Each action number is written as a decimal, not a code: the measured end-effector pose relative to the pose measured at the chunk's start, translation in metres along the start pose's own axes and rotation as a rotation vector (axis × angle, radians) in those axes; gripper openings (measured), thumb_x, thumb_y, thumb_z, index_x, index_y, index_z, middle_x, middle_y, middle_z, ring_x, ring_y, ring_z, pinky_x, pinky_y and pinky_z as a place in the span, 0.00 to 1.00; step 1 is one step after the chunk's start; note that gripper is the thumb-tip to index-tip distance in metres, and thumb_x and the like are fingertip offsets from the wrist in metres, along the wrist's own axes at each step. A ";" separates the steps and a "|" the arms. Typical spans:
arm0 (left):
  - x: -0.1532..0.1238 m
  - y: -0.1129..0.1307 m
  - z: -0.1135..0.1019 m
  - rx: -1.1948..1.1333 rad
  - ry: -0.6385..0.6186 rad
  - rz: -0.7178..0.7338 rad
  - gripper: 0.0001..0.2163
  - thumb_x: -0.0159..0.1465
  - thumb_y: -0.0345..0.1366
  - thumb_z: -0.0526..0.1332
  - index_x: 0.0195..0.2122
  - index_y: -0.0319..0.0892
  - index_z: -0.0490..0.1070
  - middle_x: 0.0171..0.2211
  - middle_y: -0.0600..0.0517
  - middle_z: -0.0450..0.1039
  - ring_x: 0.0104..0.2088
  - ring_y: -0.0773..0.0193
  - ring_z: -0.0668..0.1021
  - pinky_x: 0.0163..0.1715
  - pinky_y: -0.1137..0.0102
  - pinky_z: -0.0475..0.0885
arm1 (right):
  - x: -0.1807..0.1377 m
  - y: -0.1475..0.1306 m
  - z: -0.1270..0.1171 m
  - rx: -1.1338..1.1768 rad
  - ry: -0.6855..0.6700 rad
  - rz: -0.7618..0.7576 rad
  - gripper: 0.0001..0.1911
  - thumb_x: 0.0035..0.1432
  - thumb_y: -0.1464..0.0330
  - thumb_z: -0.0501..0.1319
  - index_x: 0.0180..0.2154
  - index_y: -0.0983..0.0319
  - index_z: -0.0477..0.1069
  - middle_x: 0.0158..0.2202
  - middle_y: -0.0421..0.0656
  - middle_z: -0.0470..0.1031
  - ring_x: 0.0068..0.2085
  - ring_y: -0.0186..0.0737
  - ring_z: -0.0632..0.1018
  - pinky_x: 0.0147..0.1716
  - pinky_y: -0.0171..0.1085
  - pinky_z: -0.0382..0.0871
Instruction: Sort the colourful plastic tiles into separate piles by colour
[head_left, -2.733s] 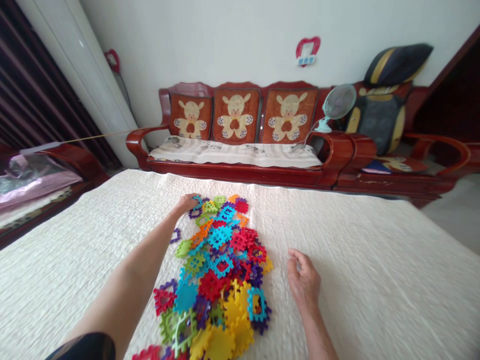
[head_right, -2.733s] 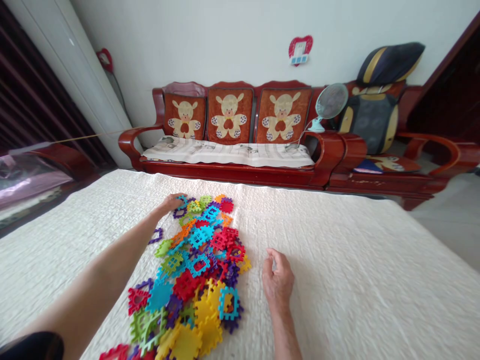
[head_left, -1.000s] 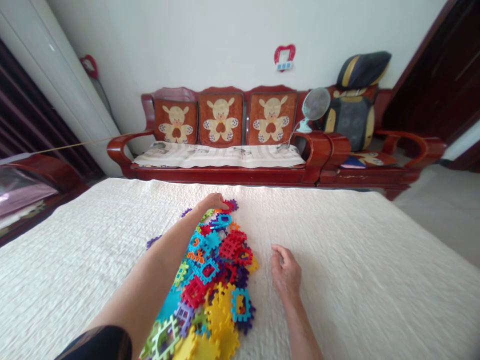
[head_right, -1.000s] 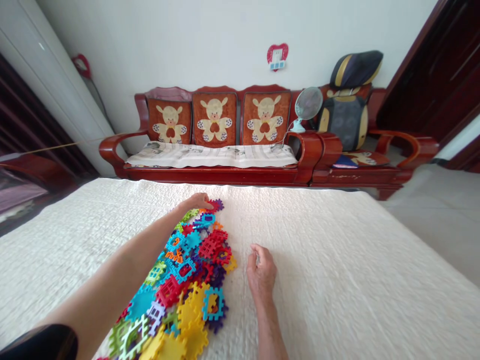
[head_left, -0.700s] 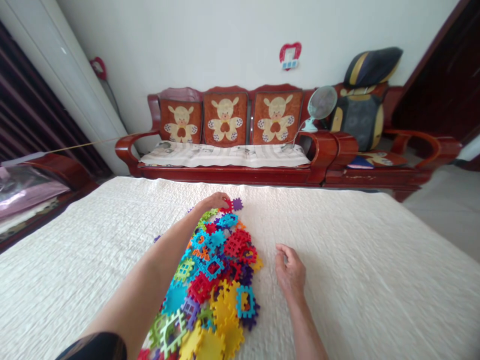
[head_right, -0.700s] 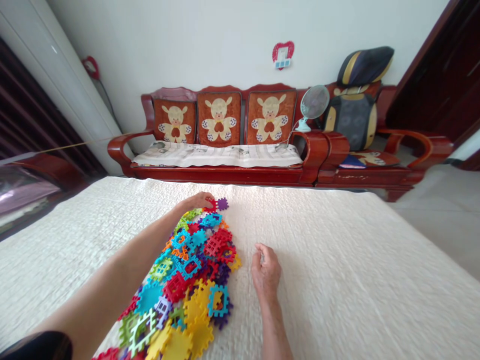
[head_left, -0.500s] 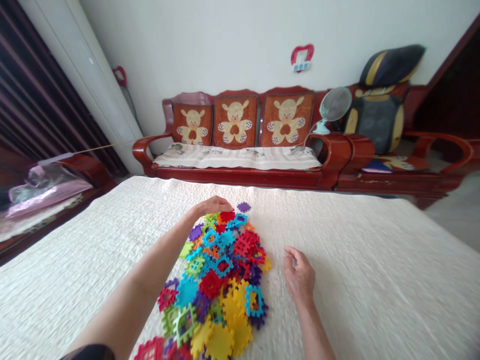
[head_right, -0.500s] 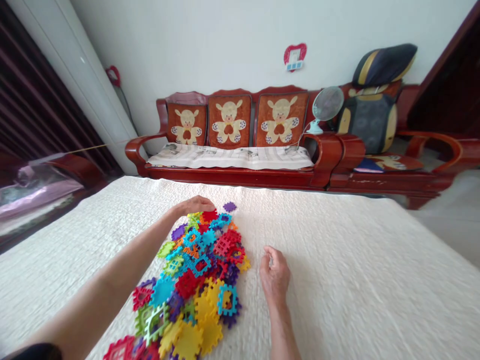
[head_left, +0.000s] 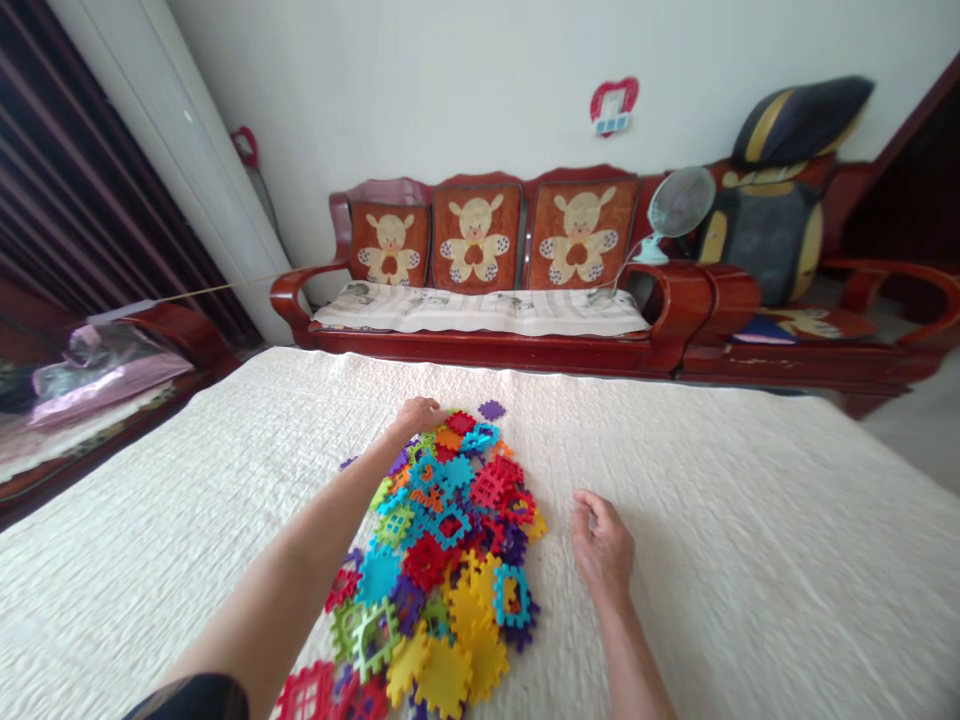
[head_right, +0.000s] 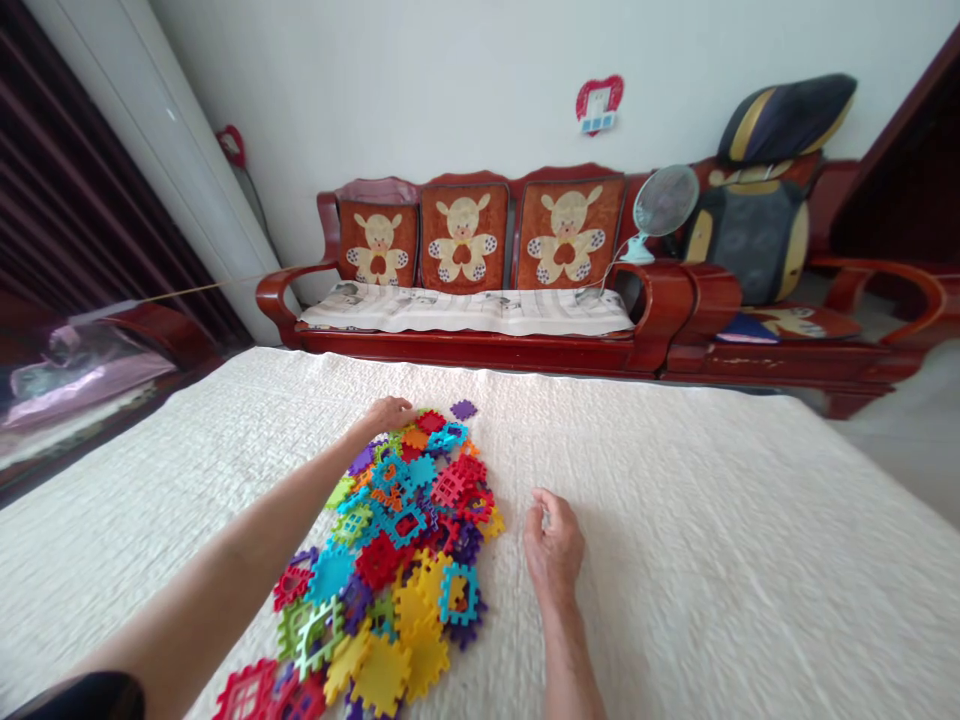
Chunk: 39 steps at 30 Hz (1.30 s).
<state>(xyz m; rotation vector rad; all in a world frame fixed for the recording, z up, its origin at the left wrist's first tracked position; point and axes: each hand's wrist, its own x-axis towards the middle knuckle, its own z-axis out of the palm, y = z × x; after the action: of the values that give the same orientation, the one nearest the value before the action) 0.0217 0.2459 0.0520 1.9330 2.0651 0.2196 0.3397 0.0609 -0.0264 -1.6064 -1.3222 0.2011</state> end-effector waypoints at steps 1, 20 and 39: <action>-0.002 -0.001 -0.002 -0.018 -0.008 0.001 0.18 0.57 0.49 0.62 0.42 0.46 0.80 0.39 0.45 0.81 0.45 0.52 0.79 0.46 0.65 0.72 | 0.000 0.000 0.000 -0.004 0.002 0.000 0.20 0.54 0.60 0.51 0.37 0.62 0.78 0.38 0.50 0.82 0.40 0.46 0.80 0.43 0.42 0.72; -0.124 -0.109 -0.018 -0.312 0.252 -0.191 0.19 0.64 0.44 0.55 0.49 0.40 0.75 0.50 0.42 0.76 0.54 0.50 0.74 0.54 0.60 0.69 | 0.006 0.000 0.001 -0.074 -0.031 0.031 0.22 0.51 0.60 0.50 0.37 0.62 0.78 0.38 0.52 0.80 0.38 0.48 0.78 0.41 0.42 0.70; -0.277 -0.103 0.040 -0.524 0.304 0.027 0.23 0.68 0.46 0.49 0.57 0.40 0.69 0.61 0.43 0.67 0.62 0.58 0.67 0.64 0.63 0.60 | -0.079 -0.080 -0.026 0.199 -0.490 -0.103 0.42 0.52 0.47 0.62 0.61 0.63 0.58 0.64 0.56 0.58 0.64 0.53 0.63 0.60 0.51 0.61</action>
<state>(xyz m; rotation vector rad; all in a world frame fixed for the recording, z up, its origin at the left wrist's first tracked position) -0.0498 -0.0410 0.0134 1.6727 1.8926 1.0048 0.2746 -0.0258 0.0121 -1.3616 -1.6898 0.6748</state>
